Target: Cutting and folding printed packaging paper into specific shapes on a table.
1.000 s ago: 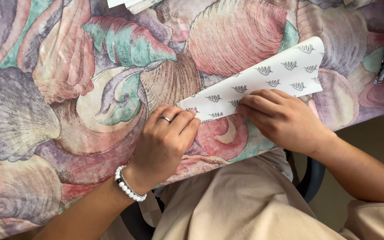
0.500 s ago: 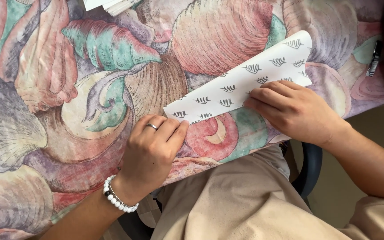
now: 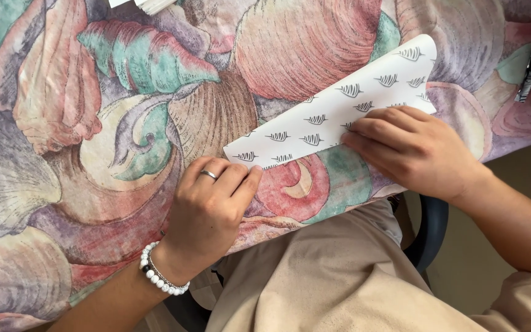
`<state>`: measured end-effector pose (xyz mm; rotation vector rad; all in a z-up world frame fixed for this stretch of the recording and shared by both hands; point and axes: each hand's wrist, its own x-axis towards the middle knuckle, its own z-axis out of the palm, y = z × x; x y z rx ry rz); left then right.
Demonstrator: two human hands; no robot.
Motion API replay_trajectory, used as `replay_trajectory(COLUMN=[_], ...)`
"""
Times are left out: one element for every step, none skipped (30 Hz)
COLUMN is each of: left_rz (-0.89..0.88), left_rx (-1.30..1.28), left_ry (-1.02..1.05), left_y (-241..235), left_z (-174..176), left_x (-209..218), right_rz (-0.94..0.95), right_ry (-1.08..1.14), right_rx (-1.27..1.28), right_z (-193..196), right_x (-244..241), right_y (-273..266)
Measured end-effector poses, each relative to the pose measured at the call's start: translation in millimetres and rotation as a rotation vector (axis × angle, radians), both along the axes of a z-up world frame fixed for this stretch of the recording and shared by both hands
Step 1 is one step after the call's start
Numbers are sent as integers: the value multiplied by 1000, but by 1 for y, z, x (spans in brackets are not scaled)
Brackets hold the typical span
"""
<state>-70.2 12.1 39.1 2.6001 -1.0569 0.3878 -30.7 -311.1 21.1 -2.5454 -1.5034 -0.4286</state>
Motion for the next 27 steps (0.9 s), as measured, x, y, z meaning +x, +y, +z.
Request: replay_trajectory(left_rz=[-6,-9,-6,-3,-6,2,10,14,17,17,18,25,31,32,29,26,27,9,-9,-10,-8,-6,-7,3,13,13,35], left_rx=[22,22,28,34,35,61,86,87,94,100,100,89,78,78,77,76,76,82,88,89,61,34,34,11,-11,-11,-14], left_ry=[-10,-12,-25,-36,-36,-40,-44,-43,-37,-32,-32,-28,-24,-24,-26,-27,-27,-5,18,18,47,75,74,91,107,107,119], left_y=[-1,-2,-4,-5,-6,-7,-7,-7,-7,-6,-7,-7,-8,-9,-10,-11,-11,-10,-10,-9,-9,-8,-7,-7,-6,-6,-6], left_z=[2,2,3,4,6,6,7,7,7,7,8,8,9,9,10,11,10,8,7,7,6,5,4,3,1,-1,-2], left_x=[0,1,1,1,2,2,3,2,1,1,0,0,-1,0,0,0,0,1,1,1,2,2,3,3,3,2,2], right_rz=[26,23,34,45,42,26,10,15,20,22,24,27,29,29,30,32,32,34,37,36,29,23,21,3,-15,-15,-27], right_ry=[22,19,22,28,27,30,33,34,23,11,11,27,43,42,106,170,169,162,155,156,138,119,118,102,86,87,60], right_rx=[21,22,43,65,66,45,23,24,8,-8,-8,-4,0,0,61,121,120,124,127,128,117,105,105,82,58,58,49], right_z=[-2,-1,0,1,0,0,-1,-2,-2,-3,-2,-1,0,-1,-2,-3,-3,-3,-3,-4,-4,-5,-5,-6,-6,-7,-9], right_x=[0,0,0,0,-1,-2,-2,-2,-2,-3,-2,-2,-1,0,1,2,1,1,0,-1,-2,-2,-3,-4,-5,-5,-5], right_y=[2,10,17,24,25,26,28,27,27,26,25,24,23,21,19,17,17,17,18,17,17,17,15,13,11,9,7])
